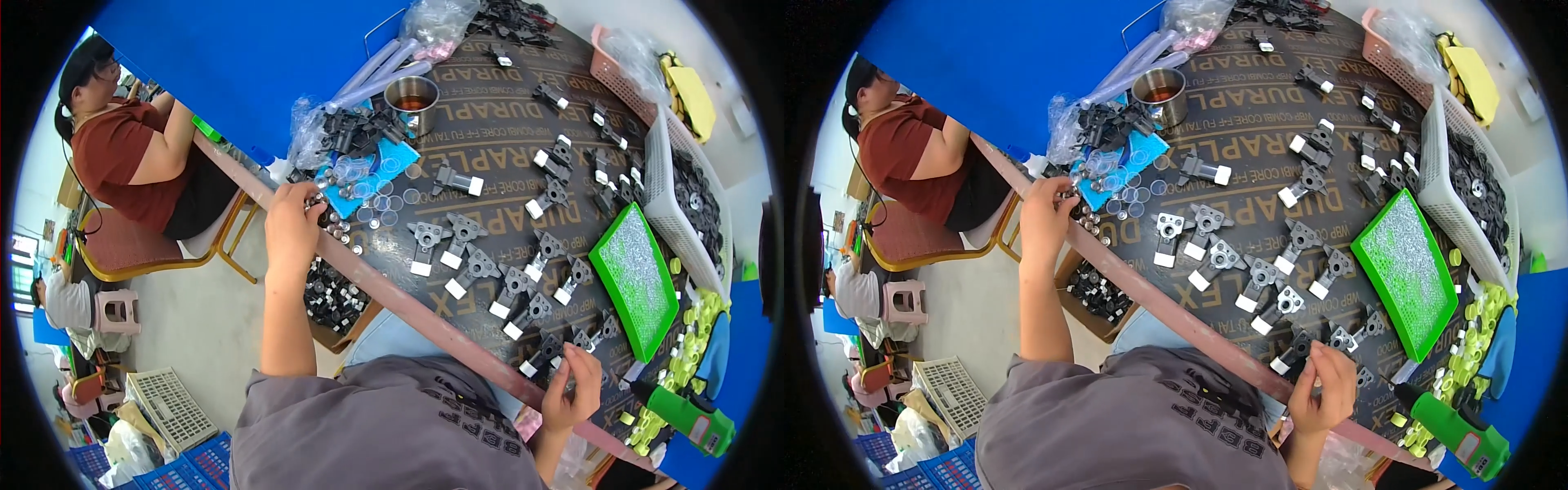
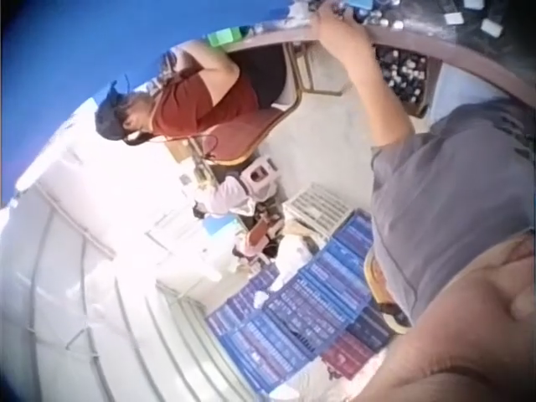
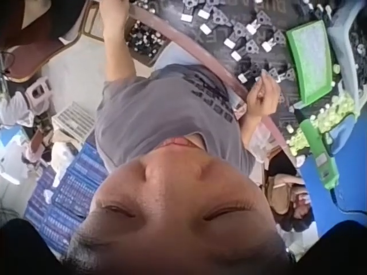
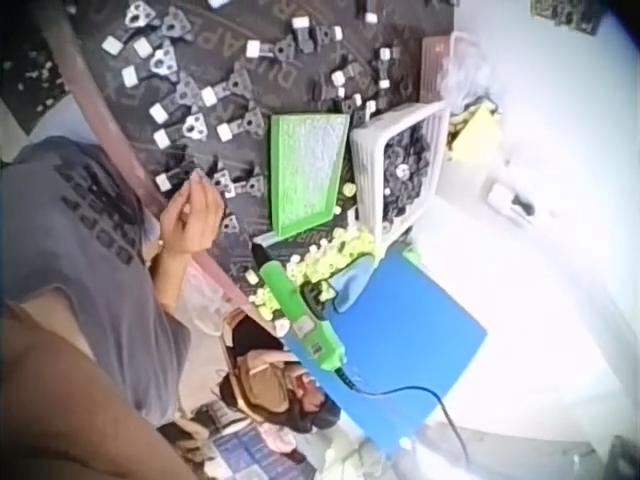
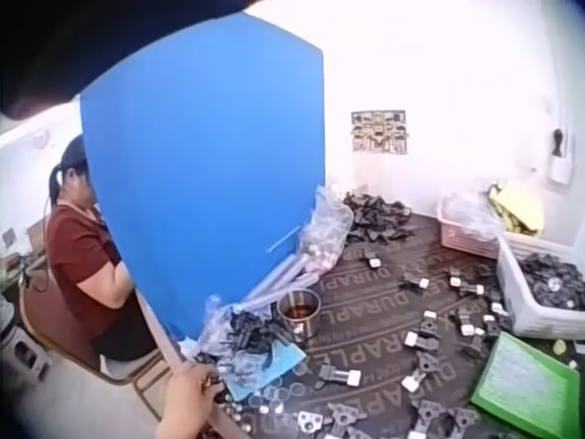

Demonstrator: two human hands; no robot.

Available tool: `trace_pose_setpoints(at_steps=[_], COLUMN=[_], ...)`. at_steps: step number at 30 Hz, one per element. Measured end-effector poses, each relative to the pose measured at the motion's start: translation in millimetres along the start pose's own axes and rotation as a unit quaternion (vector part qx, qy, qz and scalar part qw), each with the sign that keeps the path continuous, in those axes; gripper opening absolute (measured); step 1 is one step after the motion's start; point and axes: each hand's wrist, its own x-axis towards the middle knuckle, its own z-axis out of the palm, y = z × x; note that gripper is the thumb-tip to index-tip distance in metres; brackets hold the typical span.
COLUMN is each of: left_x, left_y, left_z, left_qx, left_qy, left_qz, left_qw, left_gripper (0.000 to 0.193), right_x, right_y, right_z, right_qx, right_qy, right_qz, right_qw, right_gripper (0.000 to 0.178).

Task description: Manually assemble and screw together small plastic and metal components for toys at a factory workbench.

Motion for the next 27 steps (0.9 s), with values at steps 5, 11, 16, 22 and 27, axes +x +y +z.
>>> trace_pose_setpoints(at_steps=[5,11,16,22,27], left_x=[1,7,9,2,-1], left_y=[2,-6,0,-3,-2], left_z=[-5,-3,-8,-3,-4], left_qx=[-0.031,-0.042,-0.086,-0.091,-0.075], left_qy=[-0.029,-0.049,-0.093,-0.061,-0.028], left_qz=[0.021,0.065,0.031,0.037,0.022], left_qw=[0.999,0.996,0.991,0.993,0.997], left_gripper=[0.022,0.017,0.016,0.017,0.016], right_x=[7,15,19,21,29], right_y=[-6,-12,-12,-13,-17], right_z=[13,23,27,30,32], right_qx=[0.022,0.025,0.051,0.047,0.061], right_qy=[-0.024,-0.042,-0.048,-0.051,-0.059], right_qz=[-0.019,-0.026,-0.039,-0.045,-0.053], right_qw=[0.999,0.998,0.997,0.997,0.995], right_gripper=[0.022,0.021,0.022,0.022,0.022])
